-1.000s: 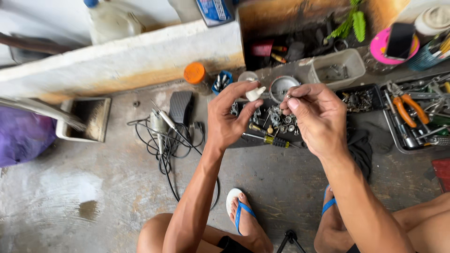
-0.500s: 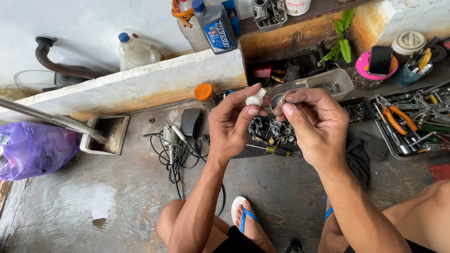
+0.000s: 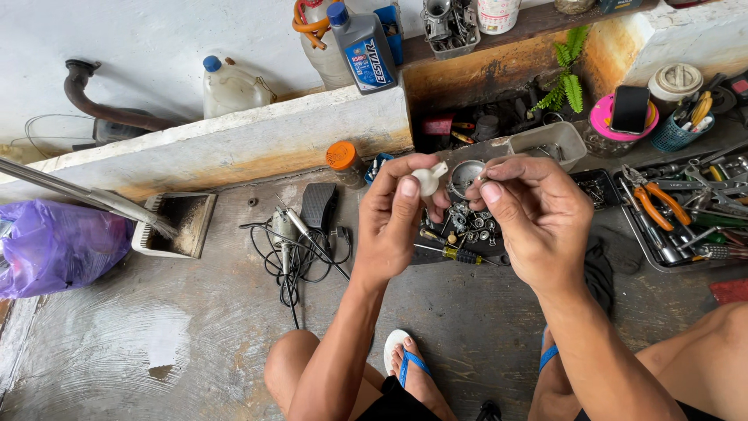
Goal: The person assembles small mechanical parts on the floor, using a screwdriver to tighten screws and attaching a white plastic component to a metal housing. They handle various small metal pieces and tools, organizing them on a black cloth.
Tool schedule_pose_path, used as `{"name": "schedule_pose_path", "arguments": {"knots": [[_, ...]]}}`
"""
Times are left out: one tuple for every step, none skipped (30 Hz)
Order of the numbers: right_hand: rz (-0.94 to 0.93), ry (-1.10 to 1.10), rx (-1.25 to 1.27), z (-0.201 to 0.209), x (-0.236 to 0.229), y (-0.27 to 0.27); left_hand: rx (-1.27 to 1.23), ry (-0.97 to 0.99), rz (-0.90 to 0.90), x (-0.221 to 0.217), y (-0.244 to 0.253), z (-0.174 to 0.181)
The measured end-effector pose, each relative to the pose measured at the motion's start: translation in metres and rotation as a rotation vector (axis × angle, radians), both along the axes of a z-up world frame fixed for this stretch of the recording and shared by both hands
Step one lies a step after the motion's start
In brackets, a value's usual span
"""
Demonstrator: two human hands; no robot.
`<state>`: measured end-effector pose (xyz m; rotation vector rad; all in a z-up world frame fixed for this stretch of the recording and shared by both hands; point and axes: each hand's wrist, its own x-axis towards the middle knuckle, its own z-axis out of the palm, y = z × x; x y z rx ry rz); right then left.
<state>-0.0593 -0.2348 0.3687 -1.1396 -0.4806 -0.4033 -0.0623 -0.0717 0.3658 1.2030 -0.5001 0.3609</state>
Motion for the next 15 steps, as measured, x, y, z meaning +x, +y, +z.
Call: {"name": "schedule_pose_path", "arguments": {"knots": [[0.002, -0.001, 0.000, 0.002, -0.002, 0.001, 0.000, -0.001, 0.002, 0.000, -0.001, -0.005], [-0.007, -0.016, -0.025, 0.004, -0.003, 0.002, -0.096, 0.054, -0.049, 0.000, -0.002, -0.010], [-0.017, -0.028, -0.050, 0.005, -0.005, 0.003, -0.194, 0.111, -0.102, 0.000, -0.004, -0.015], [-0.016, -0.027, -0.051, 0.008, -0.007, 0.003, -0.194, 0.112, -0.100, -0.002, -0.005, -0.016], [-0.017, -0.040, -0.072, 0.010, -0.008, 0.004, -0.250, 0.137, -0.122, -0.003, -0.007, -0.016], [-0.019, -0.053, -0.094, 0.013, -0.009, 0.005, -0.306, 0.163, -0.143, -0.005, -0.008, -0.017], [-0.018, -0.051, -0.094, 0.013, -0.009, 0.006, -0.307, 0.164, -0.142, -0.006, -0.009, -0.018], [-0.023, -0.063, -0.117, 0.014, -0.009, 0.007, -0.285, 0.170, -0.129, -0.007, -0.010, -0.019], [-0.029, -0.078, -0.140, 0.015, -0.008, 0.008, -0.263, 0.172, -0.115, -0.008, -0.010, -0.020], [-0.027, -0.079, -0.141, 0.016, -0.008, 0.009, -0.264, 0.170, -0.113, -0.008, -0.010, -0.020], [-0.042, -0.091, -0.161, 0.017, -0.009, 0.009, -0.262, 0.165, -0.113, -0.009, -0.010, -0.019], [-0.056, -0.103, -0.182, 0.018, -0.010, 0.010, -0.260, 0.161, -0.112, -0.009, -0.010, -0.019], [-0.056, -0.105, -0.182, 0.019, -0.010, 0.012, -0.260, 0.159, -0.112, -0.009, -0.010, -0.018], [-0.073, -0.112, -0.203, 0.020, -0.010, 0.013, -0.234, 0.152, -0.085, -0.009, -0.009, -0.018], [-0.091, -0.119, -0.224, 0.022, -0.011, 0.015, -0.209, 0.144, -0.059, -0.009, -0.009, -0.017]]}}
